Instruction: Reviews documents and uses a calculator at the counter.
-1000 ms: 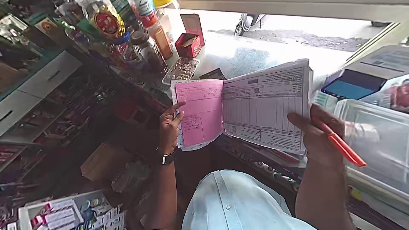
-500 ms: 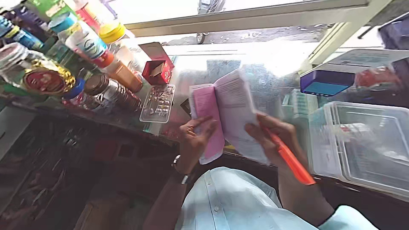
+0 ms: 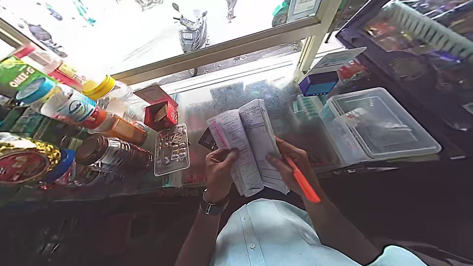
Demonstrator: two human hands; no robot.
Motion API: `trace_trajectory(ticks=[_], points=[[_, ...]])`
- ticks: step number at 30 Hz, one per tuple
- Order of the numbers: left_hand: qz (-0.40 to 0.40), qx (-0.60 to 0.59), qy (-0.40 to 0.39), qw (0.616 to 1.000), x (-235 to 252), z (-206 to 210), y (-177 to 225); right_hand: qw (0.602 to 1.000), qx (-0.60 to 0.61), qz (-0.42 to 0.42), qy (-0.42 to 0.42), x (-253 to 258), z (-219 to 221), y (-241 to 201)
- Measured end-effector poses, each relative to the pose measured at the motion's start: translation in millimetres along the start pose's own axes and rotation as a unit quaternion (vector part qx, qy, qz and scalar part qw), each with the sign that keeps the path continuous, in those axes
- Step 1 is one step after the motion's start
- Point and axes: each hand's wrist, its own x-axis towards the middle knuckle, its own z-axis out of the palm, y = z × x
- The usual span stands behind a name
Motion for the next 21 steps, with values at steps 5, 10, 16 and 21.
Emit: trace_trajectory(ticks=[5,10,16,21], points=[[0.040,0.076,0.085,0.993,16.0,-73.5,20.8,0.989,-0.018,0.113,0.095,6.8,-52.9,-4.8],[-0.024,0.105,0.084,0.991,57.0,-132.0,-21.5,0.984,-0.113,0.122,0.064,29.2,-74.7,-13.9],[0.067,0.369,0.123,0.919,63.4,-134.5,-64.2,0.978,-0.141,0.151,0.033,52.5,-74.2,-7.7],[0.140,0.370,-0.042,0.917,19.9,-28.4,-39.7,0.979,-0.130,0.154,0.027,36.9,-53.2,-11.5]])
